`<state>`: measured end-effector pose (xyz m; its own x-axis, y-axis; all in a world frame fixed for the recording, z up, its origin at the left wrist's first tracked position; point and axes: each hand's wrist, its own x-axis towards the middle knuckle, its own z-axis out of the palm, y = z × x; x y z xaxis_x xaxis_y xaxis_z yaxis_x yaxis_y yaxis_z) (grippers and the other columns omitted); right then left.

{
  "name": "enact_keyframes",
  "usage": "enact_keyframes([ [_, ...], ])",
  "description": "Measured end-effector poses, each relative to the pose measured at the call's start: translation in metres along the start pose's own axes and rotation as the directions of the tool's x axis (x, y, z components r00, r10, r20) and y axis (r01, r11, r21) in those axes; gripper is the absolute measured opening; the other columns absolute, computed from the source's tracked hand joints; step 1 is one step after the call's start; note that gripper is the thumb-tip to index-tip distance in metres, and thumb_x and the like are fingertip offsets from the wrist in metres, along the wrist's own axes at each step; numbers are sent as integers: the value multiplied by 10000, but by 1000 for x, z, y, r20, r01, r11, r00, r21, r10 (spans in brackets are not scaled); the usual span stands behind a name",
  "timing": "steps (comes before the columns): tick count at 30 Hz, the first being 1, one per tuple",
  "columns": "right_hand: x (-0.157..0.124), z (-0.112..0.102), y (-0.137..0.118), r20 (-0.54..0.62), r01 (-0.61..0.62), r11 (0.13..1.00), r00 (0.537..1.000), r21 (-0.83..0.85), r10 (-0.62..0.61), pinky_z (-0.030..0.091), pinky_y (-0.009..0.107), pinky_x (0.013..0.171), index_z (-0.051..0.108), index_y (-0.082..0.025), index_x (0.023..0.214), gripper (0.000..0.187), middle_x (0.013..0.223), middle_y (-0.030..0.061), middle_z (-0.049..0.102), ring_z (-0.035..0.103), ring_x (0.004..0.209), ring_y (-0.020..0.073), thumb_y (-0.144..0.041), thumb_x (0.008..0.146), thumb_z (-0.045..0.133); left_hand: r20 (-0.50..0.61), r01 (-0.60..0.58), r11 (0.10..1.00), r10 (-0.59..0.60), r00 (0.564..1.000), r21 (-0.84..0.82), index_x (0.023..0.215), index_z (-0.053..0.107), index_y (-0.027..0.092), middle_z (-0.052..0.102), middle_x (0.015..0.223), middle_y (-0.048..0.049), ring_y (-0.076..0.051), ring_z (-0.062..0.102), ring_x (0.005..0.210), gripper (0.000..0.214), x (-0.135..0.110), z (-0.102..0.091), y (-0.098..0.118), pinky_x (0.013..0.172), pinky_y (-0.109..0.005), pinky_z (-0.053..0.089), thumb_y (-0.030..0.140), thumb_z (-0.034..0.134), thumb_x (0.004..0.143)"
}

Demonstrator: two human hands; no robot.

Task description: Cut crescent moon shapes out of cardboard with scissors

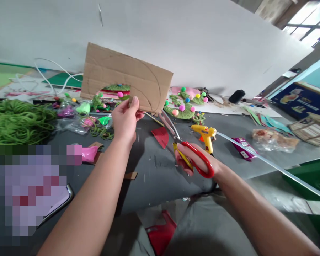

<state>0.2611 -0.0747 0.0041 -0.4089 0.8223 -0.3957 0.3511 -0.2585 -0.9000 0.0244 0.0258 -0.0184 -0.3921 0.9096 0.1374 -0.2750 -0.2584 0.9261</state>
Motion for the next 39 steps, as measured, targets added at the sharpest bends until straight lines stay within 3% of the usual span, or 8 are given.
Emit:
enact_keyframes([
  [5,-4,-1,-2,-9,-85,996,996,-31,85,399,219,443,586,-178,736,706,618,-10,559,521,432,94,-849,940,509,-10,51,997,-52,999,-58,877,726,268,723,804,-8,-155,693,725,412,-5,6,3,703,-308,615,618,873,718],
  [11,-2,-8,3,30,-62,997,998,51,60,433,225,449,613,-189,788,667,653,-14,575,520,441,96,-831,944,527,28,4,1000,-4,1000,8,898,745,256,753,859,-39,-182,717,799,439,-8,8,2,730,-331,633,671,817,775],
  [17,0,-6,-1,50,-72,996,996,47,70,441,221,457,603,-188,760,693,629,-17,562,520,434,94,-853,935,512,21,25,999,-24,999,-44,911,757,266,723,795,-10,-160,708,759,397,-7,8,0,712,-309,619,614,865,753],
  [27,9,8,-2,-52,-16,999,998,44,19,425,223,417,566,-196,706,725,585,-34,512,514,407,98,-900,875,537,122,59,997,-54,991,-40,872,722,236,755,817,-28,-196,746,774,384,-18,17,1,673,-326,593,596,828,793],
  [39,11,20,-2,-162,45,999,986,-12,-47,427,221,425,527,-204,689,649,542,-33,514,580,413,119,-801,935,585,194,88,996,-82,978,-27,809,733,217,746,781,-32,-200,741,748,350,-26,23,-2,667,-324,593,549,845,798],
])
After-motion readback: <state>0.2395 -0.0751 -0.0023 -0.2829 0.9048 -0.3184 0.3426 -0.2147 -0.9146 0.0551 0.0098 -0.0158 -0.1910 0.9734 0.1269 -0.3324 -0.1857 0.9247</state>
